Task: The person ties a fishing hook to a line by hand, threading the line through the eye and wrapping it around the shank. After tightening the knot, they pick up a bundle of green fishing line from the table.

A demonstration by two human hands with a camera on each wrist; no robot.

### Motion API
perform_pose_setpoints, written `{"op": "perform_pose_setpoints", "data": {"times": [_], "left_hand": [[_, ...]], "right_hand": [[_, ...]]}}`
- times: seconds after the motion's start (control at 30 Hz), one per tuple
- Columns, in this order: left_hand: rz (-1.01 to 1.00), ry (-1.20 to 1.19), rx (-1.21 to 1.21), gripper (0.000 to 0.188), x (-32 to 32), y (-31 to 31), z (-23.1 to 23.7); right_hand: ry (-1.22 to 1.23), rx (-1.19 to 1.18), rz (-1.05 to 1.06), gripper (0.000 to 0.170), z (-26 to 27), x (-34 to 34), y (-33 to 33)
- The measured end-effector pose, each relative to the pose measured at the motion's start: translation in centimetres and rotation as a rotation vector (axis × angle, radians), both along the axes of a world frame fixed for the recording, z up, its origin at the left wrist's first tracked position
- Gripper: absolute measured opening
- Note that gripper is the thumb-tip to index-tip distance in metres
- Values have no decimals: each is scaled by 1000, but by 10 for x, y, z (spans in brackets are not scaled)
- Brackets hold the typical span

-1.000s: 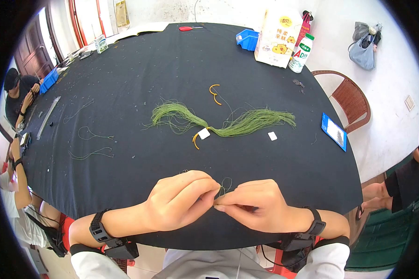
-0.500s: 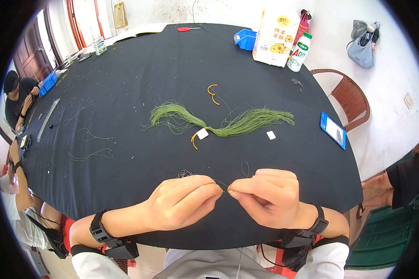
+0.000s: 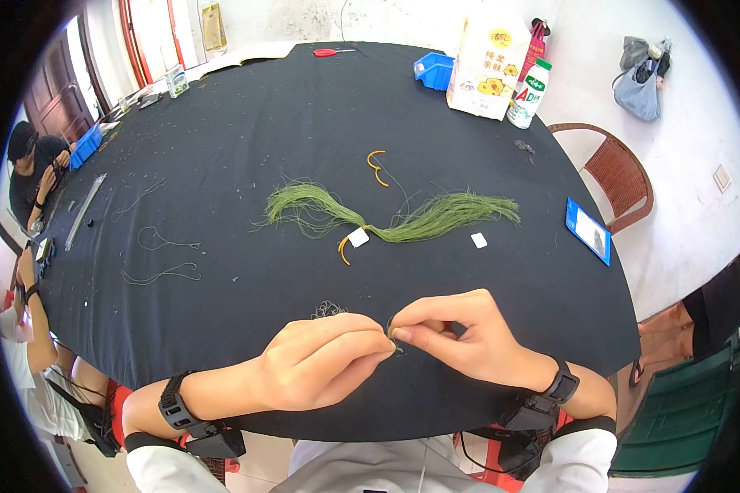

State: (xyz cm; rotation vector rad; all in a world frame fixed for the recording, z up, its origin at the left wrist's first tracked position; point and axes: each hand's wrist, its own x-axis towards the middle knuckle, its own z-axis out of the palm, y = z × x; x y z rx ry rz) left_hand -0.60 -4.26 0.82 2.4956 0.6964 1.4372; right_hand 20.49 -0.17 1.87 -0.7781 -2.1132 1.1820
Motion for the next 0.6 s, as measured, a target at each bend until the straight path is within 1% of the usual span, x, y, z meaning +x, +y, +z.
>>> {"op": "perform_pose_setpoints", "data": {"times": [0.1, 0.2, 0.3, 0.4, 0.5, 0.6], "left_hand": [[2, -18, 0, 26, 0, 0, 2], [21, -20, -4, 26, 0, 0, 3], [51, -28, 2, 25, 0, 0, 4], [72, -39, 17, 24, 0, 2, 3], [93, -38, 31, 24, 1, 2, 1], [124, -8, 44, 25, 1, 2, -1]], "right_hand": [[42, -132, 80, 11, -3, -1, 0], [120, -251, 105, 13, -4, -4, -4], [102, -312, 104, 14, -3, -5, -9], [164, -114, 61, 14, -11, -8, -15], [100, 194, 56, 13, -7, -9, -17], [74, 415, 43, 11, -5, -10, -20]]}}
